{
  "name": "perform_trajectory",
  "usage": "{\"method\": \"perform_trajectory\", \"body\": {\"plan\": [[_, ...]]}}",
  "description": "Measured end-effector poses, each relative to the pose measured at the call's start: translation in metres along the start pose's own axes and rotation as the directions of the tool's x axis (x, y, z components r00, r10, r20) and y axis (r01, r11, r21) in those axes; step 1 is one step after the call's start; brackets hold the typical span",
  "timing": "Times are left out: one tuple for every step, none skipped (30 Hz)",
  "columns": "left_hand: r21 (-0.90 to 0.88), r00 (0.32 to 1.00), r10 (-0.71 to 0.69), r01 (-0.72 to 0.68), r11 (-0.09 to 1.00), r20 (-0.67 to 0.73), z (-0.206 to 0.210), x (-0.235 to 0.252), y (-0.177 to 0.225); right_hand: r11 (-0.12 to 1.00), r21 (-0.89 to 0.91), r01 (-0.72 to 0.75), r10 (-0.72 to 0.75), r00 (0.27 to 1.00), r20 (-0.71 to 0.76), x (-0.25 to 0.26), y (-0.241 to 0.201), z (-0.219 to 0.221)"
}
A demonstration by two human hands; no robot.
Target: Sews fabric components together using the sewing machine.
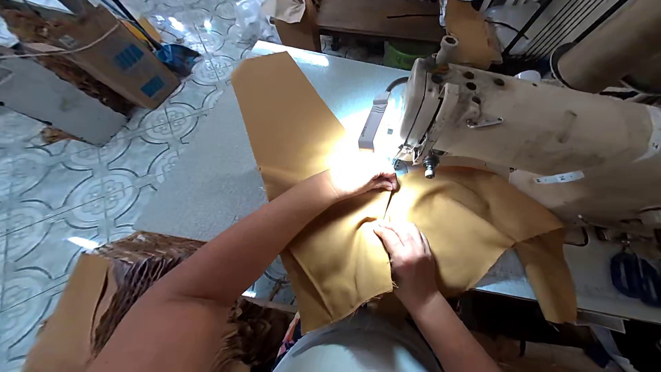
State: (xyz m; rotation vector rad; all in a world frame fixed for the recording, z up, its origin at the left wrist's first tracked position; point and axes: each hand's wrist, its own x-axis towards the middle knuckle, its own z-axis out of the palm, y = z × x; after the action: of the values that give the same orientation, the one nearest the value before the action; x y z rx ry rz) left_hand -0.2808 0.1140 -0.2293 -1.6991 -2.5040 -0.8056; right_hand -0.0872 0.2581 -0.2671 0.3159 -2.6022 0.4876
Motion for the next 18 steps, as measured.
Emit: {"method": "perform_trajectory", "body": {"plan": [[-0.029,1.000,-0.005,0.005,1.000,-0.012,0.002,-0.001,-0.001,1.000,0.002,0.000,0.000,1.000,0.001,-0.001,-0.002,0.002],[-0.088,1.000,-0.025,0.025,0.996,0.003,0.000,0.000,0.000,1.000,0.004,-0.002,0.002,1.000,0.000,-0.002,-0.004,0.003],[-0.138,0.998,-0.067,0.070,0.988,0.021,-0.003,0.000,0.001,1.000,0.012,-0.004,0.004,1.000,-0.003,-0.002,-0.005,0.004],[-0.172,0.990,-0.131,0.137,0.975,0.046,-0.006,0.000,0.003,1.000,0.019,-0.008,0.008,1.000,-0.003,-0.002,-0.005,0.005],[-0.211,0.978,-0.198,0.207,0.955,0.064,-0.009,0.000,0.003,0.999,0.029,-0.014,0.014,1.000,-0.004,-0.002,-0.005,0.005],[-0.246,0.964,-0.254,0.265,0.932,0.076,-0.009,-0.001,0.003,0.999,0.038,-0.019,0.019,1.000,-0.004,-0.002,-0.005,0.005],[-0.276,0.952,-0.297,0.307,0.911,0.076,-0.008,-0.002,0.002,0.999,0.041,-0.021,0.021,1.000,-0.004,-0.002,-0.005,0.005],[-0.296,0.943,-0.326,0.333,0.895,0.075,-0.006,-0.003,0.001,0.999,0.042,-0.022,0.022,1.000,-0.007,-0.002,-0.005,0.005],[-0.311,0.936,-0.347,0.350,0.884,0.066,-0.004,-0.004,0.001,0.999,0.039,-0.022,0.022,1.000,-0.011,-0.002,-0.005,0.006],[-0.332,0.931,-0.361,0.360,0.872,0.062,-0.002,-0.004,0.002,0.999,0.036,-0.022,0.022,1.000,-0.014,-0.002,-0.004,0.006],[-0.352,0.926,-0.374,0.366,0.861,0.050,-0.001,-0.005,0.004,0.999,0.036,-0.022,0.022,1.000,-0.015,-0.002,-0.004,0.006],[-0.365,0.921,-0.389,0.374,0.853,0.035,0.000,-0.004,0.007,0.999,0.038,-0.022,0.022,1.000,-0.015,-0.003,-0.004,0.006],[-0.368,0.911,-0.411,0.391,0.844,0.024,0.001,-0.003,0.010,0.999,0.037,-0.022,0.023,1.000,-0.012,-0.002,-0.004,0.006],[-0.367,0.899,-0.438,0.415,0.833,0.021,0.002,-0.003,0.011,0.999,0.038,-0.023,0.024,1.000,-0.010,-0.002,-0.004,0.005],[-0.366,0.885,-0.465,0.443,0.819,0.030,0.002,-0.002,0.013,0.999,0.041,-0.025,0.026,1.000,-0.008,-0.002,-0.004,0.005],[-0.360,0.871,-0.490,0.471,0.805,0.042,0.002,-0.001,0.015,0.999,0.044,-0.026,0.027,1.000,-0.005,-0.002,-0.004,0.005],[-0.344,0.859,-0.510,0.494,0.799,0.050,0.002,0.001,0.016,0.999,0.045,-0.027,0.028,1.000,-0.005,-0.001,-0.004,0.005],[-0.325,0.853,-0.519,0.508,0.798,0.059,0.001,0.001,0.015,0.999,0.043,-0.028,0.028,1.000,-0.004,-0.001,-0.004,0.005]]}}
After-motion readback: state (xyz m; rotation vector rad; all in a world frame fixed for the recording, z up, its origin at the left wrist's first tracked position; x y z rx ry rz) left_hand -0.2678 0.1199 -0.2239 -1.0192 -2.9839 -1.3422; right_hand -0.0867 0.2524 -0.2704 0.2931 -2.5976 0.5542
